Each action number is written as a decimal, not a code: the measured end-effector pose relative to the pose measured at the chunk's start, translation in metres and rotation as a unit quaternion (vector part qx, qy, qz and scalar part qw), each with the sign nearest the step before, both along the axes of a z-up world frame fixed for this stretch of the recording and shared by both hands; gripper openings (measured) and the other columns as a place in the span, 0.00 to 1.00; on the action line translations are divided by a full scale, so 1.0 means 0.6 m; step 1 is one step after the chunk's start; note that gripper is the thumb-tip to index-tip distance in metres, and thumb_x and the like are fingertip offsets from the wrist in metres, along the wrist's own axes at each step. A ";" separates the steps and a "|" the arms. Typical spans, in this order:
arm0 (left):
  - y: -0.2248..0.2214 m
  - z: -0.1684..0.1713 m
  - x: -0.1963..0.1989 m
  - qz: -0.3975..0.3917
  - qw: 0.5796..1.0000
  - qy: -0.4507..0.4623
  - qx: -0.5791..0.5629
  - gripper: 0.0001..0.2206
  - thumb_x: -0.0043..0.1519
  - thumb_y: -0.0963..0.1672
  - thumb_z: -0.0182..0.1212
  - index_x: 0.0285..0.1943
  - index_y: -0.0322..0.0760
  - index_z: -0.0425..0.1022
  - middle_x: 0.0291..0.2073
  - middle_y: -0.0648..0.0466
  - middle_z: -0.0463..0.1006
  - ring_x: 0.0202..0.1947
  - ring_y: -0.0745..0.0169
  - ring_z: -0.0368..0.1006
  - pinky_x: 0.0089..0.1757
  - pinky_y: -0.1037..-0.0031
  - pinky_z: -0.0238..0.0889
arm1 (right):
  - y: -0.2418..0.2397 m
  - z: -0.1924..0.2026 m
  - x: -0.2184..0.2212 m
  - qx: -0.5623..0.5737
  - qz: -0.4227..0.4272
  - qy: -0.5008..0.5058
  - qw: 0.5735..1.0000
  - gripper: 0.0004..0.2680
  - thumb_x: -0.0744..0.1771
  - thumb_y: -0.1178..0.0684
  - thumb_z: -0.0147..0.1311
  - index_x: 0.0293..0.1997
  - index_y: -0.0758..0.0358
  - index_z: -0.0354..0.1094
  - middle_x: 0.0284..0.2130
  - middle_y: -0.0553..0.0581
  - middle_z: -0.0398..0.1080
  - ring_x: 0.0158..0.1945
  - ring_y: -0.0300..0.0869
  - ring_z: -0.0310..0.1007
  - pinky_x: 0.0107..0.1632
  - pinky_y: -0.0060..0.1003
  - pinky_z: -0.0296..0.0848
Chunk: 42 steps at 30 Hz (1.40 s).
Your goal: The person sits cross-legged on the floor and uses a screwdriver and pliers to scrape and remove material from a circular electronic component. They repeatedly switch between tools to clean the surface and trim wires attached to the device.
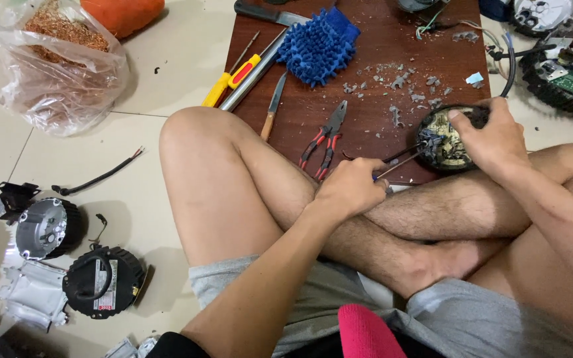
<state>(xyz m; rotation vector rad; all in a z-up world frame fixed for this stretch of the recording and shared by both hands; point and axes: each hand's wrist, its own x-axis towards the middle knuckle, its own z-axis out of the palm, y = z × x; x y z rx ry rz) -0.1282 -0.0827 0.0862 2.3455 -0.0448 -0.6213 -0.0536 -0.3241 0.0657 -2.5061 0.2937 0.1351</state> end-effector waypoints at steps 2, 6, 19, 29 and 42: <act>0.002 0.005 -0.005 0.002 1.000 0.000 -0.001 0.22 0.60 0.46 0.55 0.65 0.47 0.79 0.47 0.47 0.86 0.48 0.44 0.81 0.51 0.59 0.73 | -0.004 -0.005 0.005 -0.006 0.004 0.014 1.000 0.20 0.74 0.45 0.53 0.68 0.74 0.59 0.45 0.73 0.73 0.45 0.59 0.76 0.49 0.55 0.73; -0.013 -0.073 0.018 0.038 0.998 -0.048 -0.018 0.23 0.54 0.47 0.57 0.61 0.48 0.81 0.52 0.48 0.84 0.51 0.38 0.79 0.51 0.56 0.74 | -0.044 -0.068 0.037 -0.020 0.034 -0.046 0.998 0.27 0.72 0.39 0.54 0.71 0.78 0.57 0.58 0.80 0.67 0.58 0.68 0.69 0.60 0.60 0.68; -0.007 -0.016 -0.013 0.032 0.995 -0.010 -0.094 0.25 0.57 0.47 0.61 0.66 0.41 0.77 0.58 0.49 0.83 0.57 0.47 0.78 0.56 0.63 0.70 | -0.032 -0.047 0.013 -0.066 0.043 -0.045 0.996 0.22 0.72 0.41 0.56 0.63 0.75 0.66 0.52 0.76 0.74 0.53 0.68 0.74 0.54 0.57 0.70; -0.012 -0.005 -0.020 0.020 0.998 -0.011 -0.063 0.25 0.58 0.46 0.58 0.68 0.44 0.75 0.54 0.46 0.84 0.54 0.41 0.78 0.56 0.58 0.70 | -0.024 -0.034 0.014 -0.074 0.042 -0.010 0.996 0.22 0.73 0.44 0.54 0.67 0.77 0.63 0.53 0.76 0.73 0.53 0.65 0.75 0.56 0.57 0.71; -0.016 -0.021 -0.019 0.002 0.998 -0.036 -0.056 0.24 0.58 0.45 0.57 0.66 0.43 0.76 0.55 0.47 0.83 0.54 0.41 0.79 0.55 0.58 0.70 | -0.013 -0.009 0.003 -0.043 0.054 -0.003 0.998 0.22 0.72 0.43 0.55 0.68 0.75 0.61 0.55 0.76 0.71 0.54 0.65 0.74 0.57 0.59 0.70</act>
